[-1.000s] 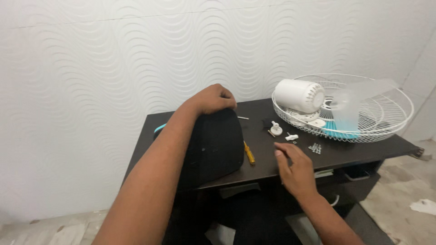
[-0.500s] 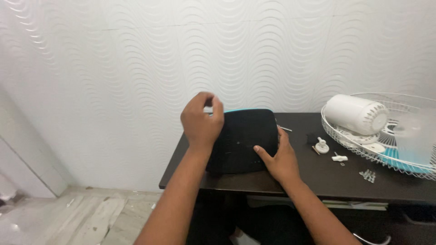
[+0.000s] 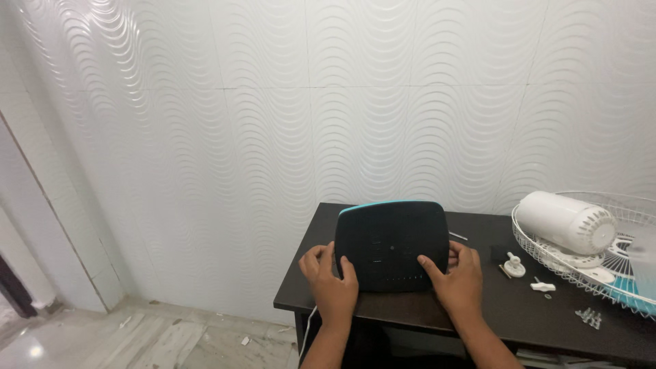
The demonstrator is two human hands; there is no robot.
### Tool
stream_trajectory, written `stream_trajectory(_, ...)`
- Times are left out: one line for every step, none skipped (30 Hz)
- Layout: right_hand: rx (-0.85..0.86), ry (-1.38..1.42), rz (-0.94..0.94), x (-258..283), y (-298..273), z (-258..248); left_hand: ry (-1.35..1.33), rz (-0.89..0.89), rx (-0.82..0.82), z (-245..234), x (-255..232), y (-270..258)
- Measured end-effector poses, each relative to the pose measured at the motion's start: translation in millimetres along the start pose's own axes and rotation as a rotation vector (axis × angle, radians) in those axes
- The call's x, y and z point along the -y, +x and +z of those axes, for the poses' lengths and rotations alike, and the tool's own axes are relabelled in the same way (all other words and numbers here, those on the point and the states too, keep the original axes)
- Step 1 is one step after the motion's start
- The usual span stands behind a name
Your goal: The person disassembles a teal-colored electrical appliance on a dark table, using a screwdriver to remove screws and separate the housing. They handle internal components including a motor, wires, and a switch, then reposition parts on the table.
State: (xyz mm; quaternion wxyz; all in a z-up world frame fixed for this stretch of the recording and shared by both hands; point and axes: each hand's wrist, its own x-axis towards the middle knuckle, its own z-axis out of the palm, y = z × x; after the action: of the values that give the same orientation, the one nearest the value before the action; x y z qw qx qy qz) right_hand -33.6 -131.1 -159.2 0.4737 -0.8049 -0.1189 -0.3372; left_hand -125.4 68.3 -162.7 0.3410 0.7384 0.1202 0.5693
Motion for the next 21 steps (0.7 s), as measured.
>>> stream_trajectory(-0.011,0.012,-0.021,-0.8,0.5,-0.3,0.032,0.026,-0.005,-1.0,-2.1,-0.1)
stream_trajectory(-0.002,-0.007,-0.012,-0.1,2.0,0.6,0.050,0.000,0.023,-2.1,-4.3,2.0)
stream_trajectory(0.006,-0.027,-0.004,0.6,4.2,0.9,0.067,-0.027,0.051,-1.8,-7.3,5.0)
stream_trajectory(0.016,-0.050,0.015,-0.1,2.0,-0.4,0.086,-0.056,0.088,-1.9,-10.2,5.6)
stream_trajectory(0.017,-0.035,0.018,-0.1,2.2,-0.4,0.090,-0.073,0.101,-0.7,-13.1,8.1)
stream_trajectory(0.018,-0.021,0.027,0.1,2.0,-0.9,0.096,-0.090,0.117,0.3,-15.8,10.7)
stream_trajectory(0.019,-0.008,0.035,0.3,1.1,-1.8,0.101,-0.107,0.133,0.2,-17.9,12.0)
stream_trajectory(0.029,0.008,0.067,0.9,0.9,-2.4,0.116,-0.118,0.127,-0.3,-19.8,13.8)
stream_trajectory(0.040,0.024,0.100,1.6,0.0,-2.9,0.130,-0.128,0.122,-1.1,-21.6,15.7)
stream_trajectory(0.047,0.042,0.128,2.5,1.3,-3.6,0.142,-0.136,0.111,-1.0,-24.0,18.8)
stream_trajectory(0.040,0.041,0.122,3.0,1.8,-5.2,0.140,-0.187,0.143,-1.8,-26.5,20.5)
stream_trajectory(0.035,0.042,0.117,4.2,0.8,-5.8,0.140,-0.238,0.174,-4.5,-28.2,21.5)
stream_trajectory(0.030,0.043,0.112,5.4,0.6,-6.6,0.140,-0.289,0.205,-6.6,-30.4,22.4)
stream_trajectory(0.035,0.048,0.117,6.5,-0.3,-7.3,0.146,-0.290,0.207,-8.5,-32.5,22.9)
stream_trajectory(0.040,0.053,0.122,7.6,-0.8,-8.1,0.152,-0.290,0.208,-10.2,-34.6,23.4)
stream_trajectory(0.044,0.057,0.126,8.6,-0.4,-9.4,0.157,-0.291,0.210,-11.3,-37.1,24.3)
stream_trajectory(0.069,0.013,0.150,9.9,0.4,-10.4,0.171,-0.312,0.234,-12.1,-39.3,25.9)
stream_trajectory(0.095,-0.033,0.174,10.9,1.4,-11.6,0.183,-0.335,0.258,-12.4,-41.3,27.6)
stream_trajectory(0.121,-0.079,0.197,12.0,2.3,-12.3,0.196,-0.359,0.282,-12.9,-42.9,29.1)
stream_trajectory(0.111,-0.079,0.203,12.7,3.0,-13.0,0.189,-0.362,0.274,-13.3,-44.3,30.5)
stream_trajectory(0.102,-0.079,0.209,12.9,2.8,-13.6,0.182,-0.365,0.266,-13.9,-45.2,32.0)
